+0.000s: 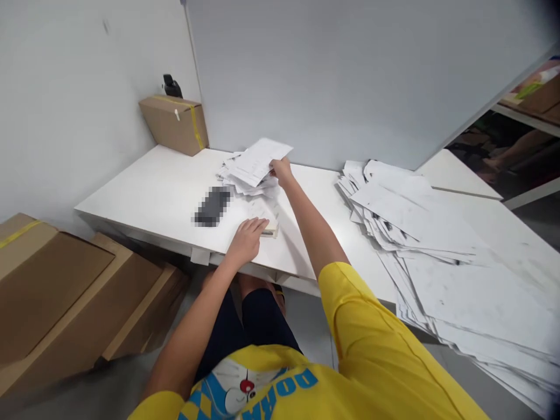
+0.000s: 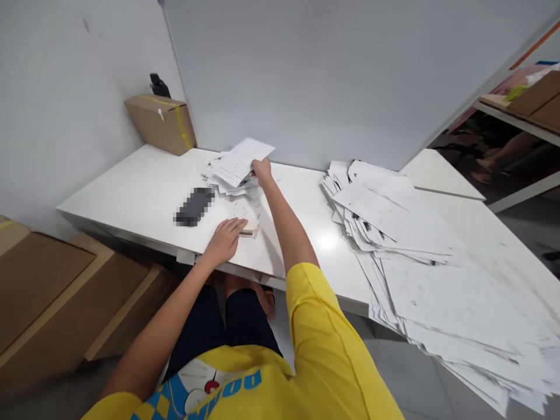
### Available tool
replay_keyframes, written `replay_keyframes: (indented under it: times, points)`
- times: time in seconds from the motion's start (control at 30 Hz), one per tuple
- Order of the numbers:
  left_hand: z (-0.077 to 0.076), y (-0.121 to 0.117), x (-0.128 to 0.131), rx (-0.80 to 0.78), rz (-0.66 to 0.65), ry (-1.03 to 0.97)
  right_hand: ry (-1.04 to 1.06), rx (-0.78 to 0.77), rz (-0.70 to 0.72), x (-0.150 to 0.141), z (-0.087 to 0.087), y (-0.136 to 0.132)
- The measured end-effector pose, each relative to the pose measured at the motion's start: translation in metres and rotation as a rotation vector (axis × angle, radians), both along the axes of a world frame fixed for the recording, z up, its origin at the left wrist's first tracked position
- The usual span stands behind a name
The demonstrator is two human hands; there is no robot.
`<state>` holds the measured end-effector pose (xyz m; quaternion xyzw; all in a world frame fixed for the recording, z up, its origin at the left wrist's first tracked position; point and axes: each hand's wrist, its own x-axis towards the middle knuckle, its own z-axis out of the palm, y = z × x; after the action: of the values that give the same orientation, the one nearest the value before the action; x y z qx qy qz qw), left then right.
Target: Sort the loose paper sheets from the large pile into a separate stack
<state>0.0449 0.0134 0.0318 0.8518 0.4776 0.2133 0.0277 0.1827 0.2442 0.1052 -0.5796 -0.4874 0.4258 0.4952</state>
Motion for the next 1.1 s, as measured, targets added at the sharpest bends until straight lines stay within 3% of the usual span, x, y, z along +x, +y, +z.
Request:
replay_keyframes:
  times: [0.13,0.27,0.37,0.5,0.63,0.73,0.87,1.1]
  points:
    - [0.001,0.003,-0.003,0.008,-0.005,-0.010,-0.165,-0.006,-0.064,-0.009,-0.012,0.007]
    - [0.000,0.010,-0.004,0.032,-0.008,-0.031,-0.313,0.041,-0.085,0.029,-0.022,-0.012]
    - [0.001,0.012,-0.003,0.040,-0.011,-0.037,-0.401,0.098,-0.113,0.096,-0.015,-0.036]
    - [0.003,0.012,-0.002,0.047,-0.010,-0.047,-0.520,0.098,-0.335,0.223,-0.010,-0.081]
    - [0.004,0.011,0.000,0.054,-0.002,-0.058,-0.826,-0.300,-0.617,0.334,-0.029,-0.126]
    - [0.003,0.010,0.001,0.061,0.017,-0.059,-0.817,-0.457,-0.649,0.385,-0.042,-0.148]
    - [0.002,0.009,0.003,0.080,0.027,-0.052,-0.781,-0.321,-0.555,0.410,-0.044,-0.153]
    - [0.001,0.005,0.001,0.087,0.071,-0.057,-0.595,-0.134,-0.558,0.413,-0.044,-0.133]
